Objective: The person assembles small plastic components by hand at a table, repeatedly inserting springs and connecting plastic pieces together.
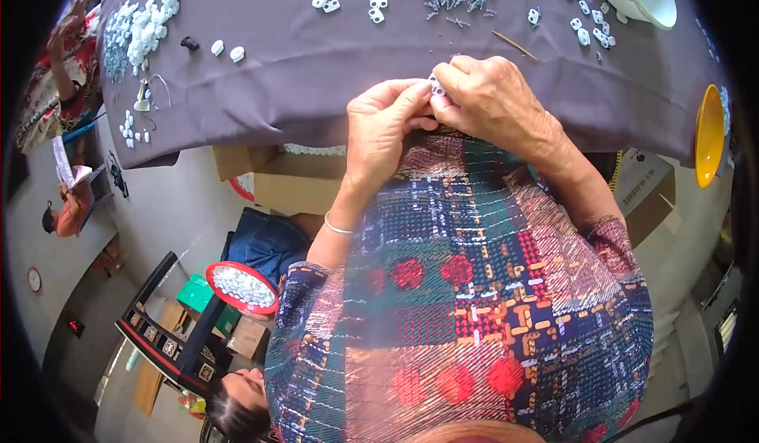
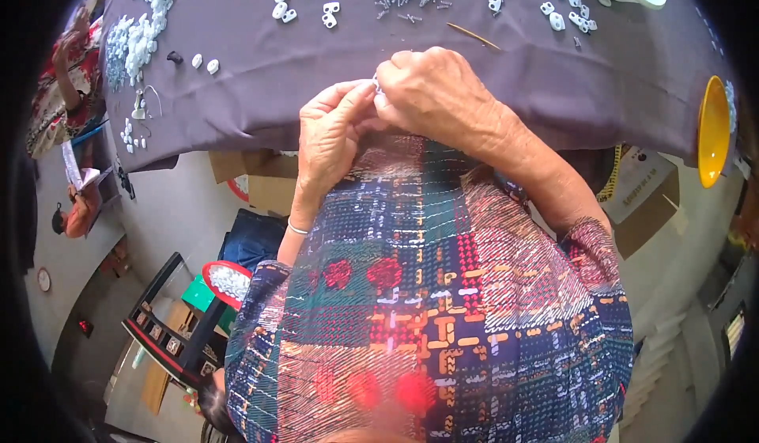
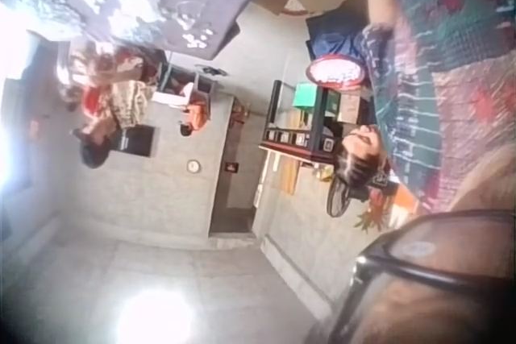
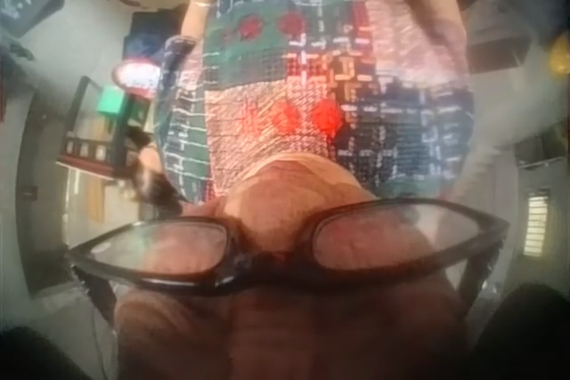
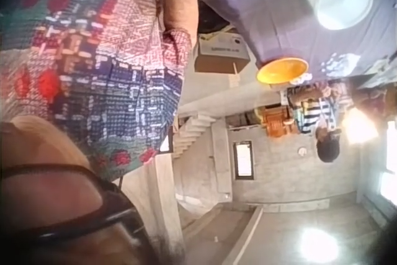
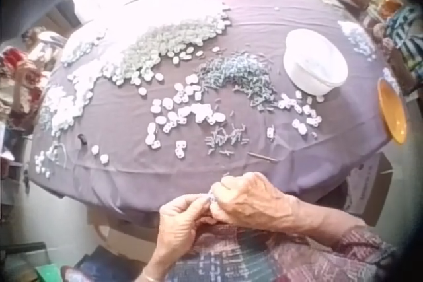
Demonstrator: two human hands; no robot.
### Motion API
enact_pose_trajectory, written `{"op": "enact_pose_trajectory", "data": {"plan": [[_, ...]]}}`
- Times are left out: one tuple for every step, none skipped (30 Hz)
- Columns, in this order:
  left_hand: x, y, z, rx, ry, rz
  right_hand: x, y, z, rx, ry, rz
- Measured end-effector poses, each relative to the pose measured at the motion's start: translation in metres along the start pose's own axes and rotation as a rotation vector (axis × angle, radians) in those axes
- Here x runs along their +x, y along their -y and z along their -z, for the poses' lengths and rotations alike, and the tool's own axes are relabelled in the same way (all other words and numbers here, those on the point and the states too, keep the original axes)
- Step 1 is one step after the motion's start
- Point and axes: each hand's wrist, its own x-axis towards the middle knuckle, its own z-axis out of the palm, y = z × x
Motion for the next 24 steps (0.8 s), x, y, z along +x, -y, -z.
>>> {"op": "enact_pose_trajectory", "data": {"plan": [[0.001, 0.0, 0.001, 0.03, 0.012, -0.012, 0.0, 0.0, 0.001, -0.001, 0.003, -0.003], [0.001, -0.001, 0.002, 0.061, 0.02, -0.027, 0.002, -0.001, 0.003, -0.002, 0.026, 0.018], [0.001, 0.0, 0.001, 0.059, 0.018, -0.026, 0.003, -0.001, 0.004, -0.002, 0.049, 0.04], [0.001, 0.001, 0.001, 0.039, 0.015, -0.026, 0.002, -0.002, 0.003, -0.002, 0.051, 0.04], [0.001, 0.002, 0.001, 0.02, 0.014, -0.026, 0.002, -0.003, 0.003, -0.004, 0.056, 0.053], [0.002, 0.003, 0.001, 0.018, 0.014, -0.025, 0.002, -0.004, 0.002, -0.006, 0.06, 0.067], [0.002, 0.004, 0.002, 0.006, 0.021, -0.033, 0.002, -0.003, 0.002, -0.007, 0.062, 0.066], [0.002, 0.005, 0.002, -0.007, 0.024, -0.041, 0.001, -0.003, 0.001, -0.019, 0.066, 0.066], [0.002, 0.005, 0.002, -0.008, 0.022, -0.041, 0.001, -0.002, 0.001, -0.031, 0.07, 0.067], [0.001, 0.004, 0.002, -0.011, 0.025, -0.045, 0.001, -0.002, 0.0, -0.029, 0.072, 0.068], [0.002, 0.005, 0.002, -0.014, 0.031, -0.048, 0.0, -0.002, 0.0, -0.037, 0.071, 0.07], [0.002, 0.005, 0.002, -0.016, 0.033, -0.047, 0.0, -0.002, -0.001, -0.045, 0.07, 0.073], [0.002, 0.005, 0.002, -0.019, 0.031, -0.048, 0.0, -0.002, -0.001, -0.046, 0.071, 0.072], [0.003, 0.006, 0.002, -0.022, 0.026, -0.05, -0.001, -0.002, -0.002, -0.047, 0.074, 0.068], [0.003, 0.006, 0.001, -0.024, 0.025, -0.051, -0.001, -0.002, -0.002, -0.047, 0.076, 0.065], [0.002, 0.006, -0.001, -0.043, 0.002, -0.058, -0.001, -0.002, -0.003, -0.047, 0.077, 0.067], [0.002, 0.006, -0.003, -0.062, -0.019, -0.064, -0.001, -0.002, -0.003, -0.048, 0.074, 0.067], [0.002, 0.006, -0.004, -0.063, -0.018, -0.066, -0.002, -0.002, -0.004, -0.048, 0.07, 0.067], [0.002, 0.007, -0.004, -0.064, -0.021, -0.074, -0.003, -0.001, -0.005, -0.05, 0.07, 0.068], [0.001, 0.006, -0.005, -0.064, -0.026, -0.087, -0.002, 0.0, -0.004, -0.037, 0.068, 0.067], [0.001, 0.006, -0.005, -0.064, -0.025, -0.095, -0.002, 0.001, -0.004, -0.024, 0.065, 0.067], [-0.001, 0.007, -0.004, -0.063, -0.029, -0.103, -0.002, 0.002, -0.005, -0.027, 0.061, 0.073], [0.0, 0.008, -0.003, -0.062, -0.031, -0.114, -0.003, 0.002, -0.007, -0.023, 0.057, 0.064], [0.0, 0.009, -0.003, -0.061, -0.029, -0.126, -0.005, 0.003, -0.009, -0.018, 0.052, 0.056]]}}
